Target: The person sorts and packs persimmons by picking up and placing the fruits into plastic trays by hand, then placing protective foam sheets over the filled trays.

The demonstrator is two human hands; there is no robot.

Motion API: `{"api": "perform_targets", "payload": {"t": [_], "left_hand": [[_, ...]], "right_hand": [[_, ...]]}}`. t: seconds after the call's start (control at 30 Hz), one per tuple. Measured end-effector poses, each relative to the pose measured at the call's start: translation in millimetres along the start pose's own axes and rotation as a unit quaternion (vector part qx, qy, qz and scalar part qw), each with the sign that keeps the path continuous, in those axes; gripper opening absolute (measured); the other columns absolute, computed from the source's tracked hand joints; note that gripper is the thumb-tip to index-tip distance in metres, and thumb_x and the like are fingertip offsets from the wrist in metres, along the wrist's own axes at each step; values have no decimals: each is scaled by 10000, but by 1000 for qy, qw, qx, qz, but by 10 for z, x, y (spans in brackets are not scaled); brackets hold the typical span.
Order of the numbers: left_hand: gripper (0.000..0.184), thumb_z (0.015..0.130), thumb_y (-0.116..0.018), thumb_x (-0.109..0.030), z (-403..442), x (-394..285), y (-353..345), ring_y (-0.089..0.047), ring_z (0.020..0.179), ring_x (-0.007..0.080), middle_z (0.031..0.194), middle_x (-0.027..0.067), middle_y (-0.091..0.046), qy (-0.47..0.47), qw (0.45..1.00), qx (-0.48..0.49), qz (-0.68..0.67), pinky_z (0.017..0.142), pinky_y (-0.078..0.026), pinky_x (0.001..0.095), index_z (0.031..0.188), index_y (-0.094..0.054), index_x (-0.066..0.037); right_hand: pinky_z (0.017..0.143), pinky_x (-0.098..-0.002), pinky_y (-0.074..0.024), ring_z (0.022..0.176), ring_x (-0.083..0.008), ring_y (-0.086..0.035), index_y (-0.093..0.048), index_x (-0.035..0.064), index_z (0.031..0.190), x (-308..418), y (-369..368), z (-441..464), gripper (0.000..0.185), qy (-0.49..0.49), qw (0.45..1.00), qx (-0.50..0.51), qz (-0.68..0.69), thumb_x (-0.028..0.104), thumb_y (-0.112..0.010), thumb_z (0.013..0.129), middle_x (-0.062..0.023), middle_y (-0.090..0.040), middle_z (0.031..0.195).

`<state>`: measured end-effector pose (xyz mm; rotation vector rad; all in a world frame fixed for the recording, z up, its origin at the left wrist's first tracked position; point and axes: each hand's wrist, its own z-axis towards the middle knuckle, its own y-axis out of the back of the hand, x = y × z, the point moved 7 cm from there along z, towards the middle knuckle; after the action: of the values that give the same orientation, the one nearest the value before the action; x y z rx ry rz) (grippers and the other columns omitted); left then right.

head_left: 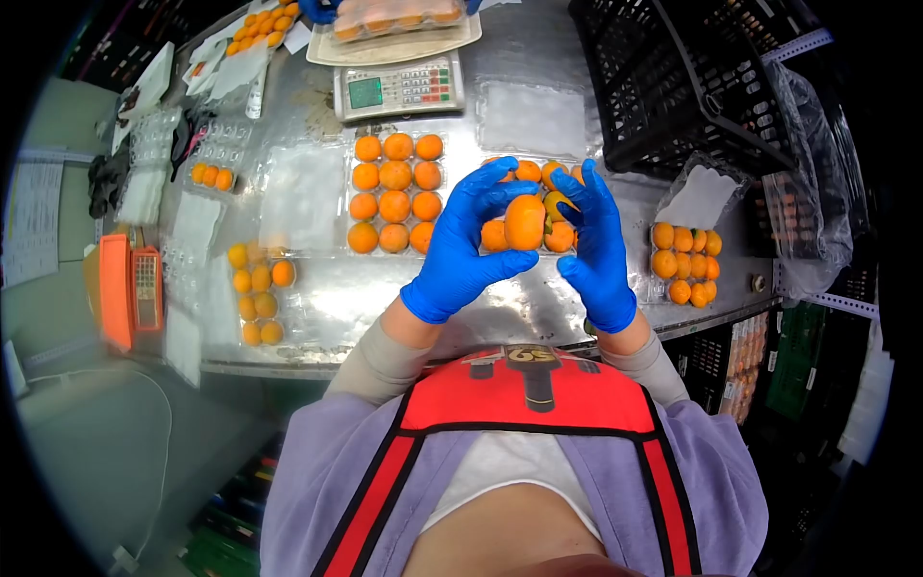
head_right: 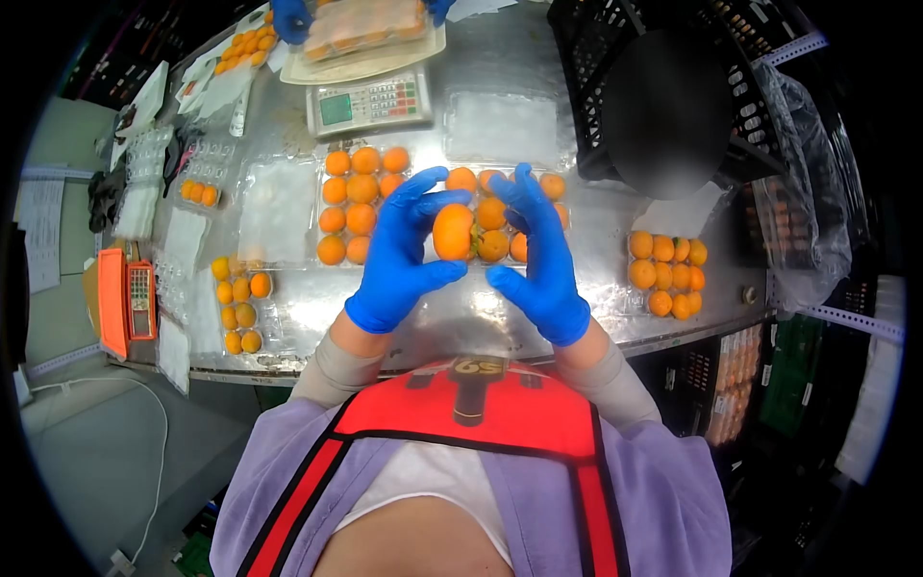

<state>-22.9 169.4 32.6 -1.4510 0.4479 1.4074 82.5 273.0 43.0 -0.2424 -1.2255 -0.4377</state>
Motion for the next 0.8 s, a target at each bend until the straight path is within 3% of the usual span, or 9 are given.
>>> {"api": "perform_targets", "payload": {"t": [0.07, 0.2, 0.4, 0.5, 0.57, 0.7, 0.77, 0.8], "left_hand": [[813, 658, -780, -43, -9, -75, 16, -466, 1189, 199, 1299, 91, -455, -61, 996, -9, 68, 1018, -368, 354, 1343, -341, -55], [810, 659, -782, -51, -10, -128, -9, -466, 1191, 200, 1284, 95, -474, -88, 991, -15, 102, 1021, -364, 351, 1342, -345, -46], [804, 651, -795, -73, -18, -101, -13, -463, 1200, 216, 1276, 94, -493, -95, 979, -4, 180, 1031, -349, 354, 1333, -370, -51], [842, 654, -800, -116, -16, -116, -32, -426, 1237, 236, 1312, 99, -465, -106, 970, 5, 220, 1040, -328, 364, 1359, -342, -63], [892, 639, -796, -99, 11, -161, -84, -392, 1267, 247, 1411, 125, -333, -104, 955, 34, 276, 1054, -307, 388, 1377, -297, -60], [906, 695, -775, -193, -7, -84, 0, -356, 1289, 263, 1372, 115, -403, -76, 970, 33, 228, 1044, -306, 389, 1417, -239, -86], [741, 721, -750, -179, -25, 64, 25, -365, 1281, 279, 1400, 121, -366, 28, 998, 41, 28, 1044, -303, 394, 1353, -376, -78], [741, 721, -750, -179, -30, 85, 52, -365, 1281, 279, 1400, 121, -366, 29, 998, 40, 28, 1044, -303, 394, 1353, -376, -78]], "right_hand": [[1030, -380, -298, 1240, -244, -399, -175, 63, 1436, -38, -29, 0, 840, -32, 998, -5, 46, 330, -655, 800, -148, -390, 1361], [1004, -363, -329, 1182, -232, -450, -155, 78, 1444, -48, -144, 32, 811, -109, 977, 5, 183, 298, -631, 826, -154, -451, 1302], [965, -344, -375, 1098, -200, -496, -193, 81, 1437, -66, -217, 17, 783, -164, 964, -11, 208, 194, -651, 811, -114, -522, 1168], [940, -323, -394, 1066, -183, -507, -218, 77, 1430, -64, -196, 16, 764, -160, 970, -29, 181, 139, -650, 803, -95, -529, 1131], [934, -314, -396, 1060, -177, -509, -229, 75, 1427, -44, -185, 34, 756, -141, 977, -33, 159, 115, -647, 798, -88, -529, 1126], [932, -305, -395, 1053, -161, -508, -253, 71, 1418, -15, -155, 37, 749, -98, 992, -35, 70, 75, -649, 782, -76, -527, 1124], [937, -306, -391, 1056, -159, -506, -261, 69, 1415, -42, -153, 24, 746, -99, 992, -40, 69, 65, -649, 778, -76, -521, 1139], [941, -307, -388, 1058, -157, -504, -270, 67, 1411, -61, -152, 18, 742, -100, 992, -45, 68, 54, -648, 773, -76, -515, 1154]]}}
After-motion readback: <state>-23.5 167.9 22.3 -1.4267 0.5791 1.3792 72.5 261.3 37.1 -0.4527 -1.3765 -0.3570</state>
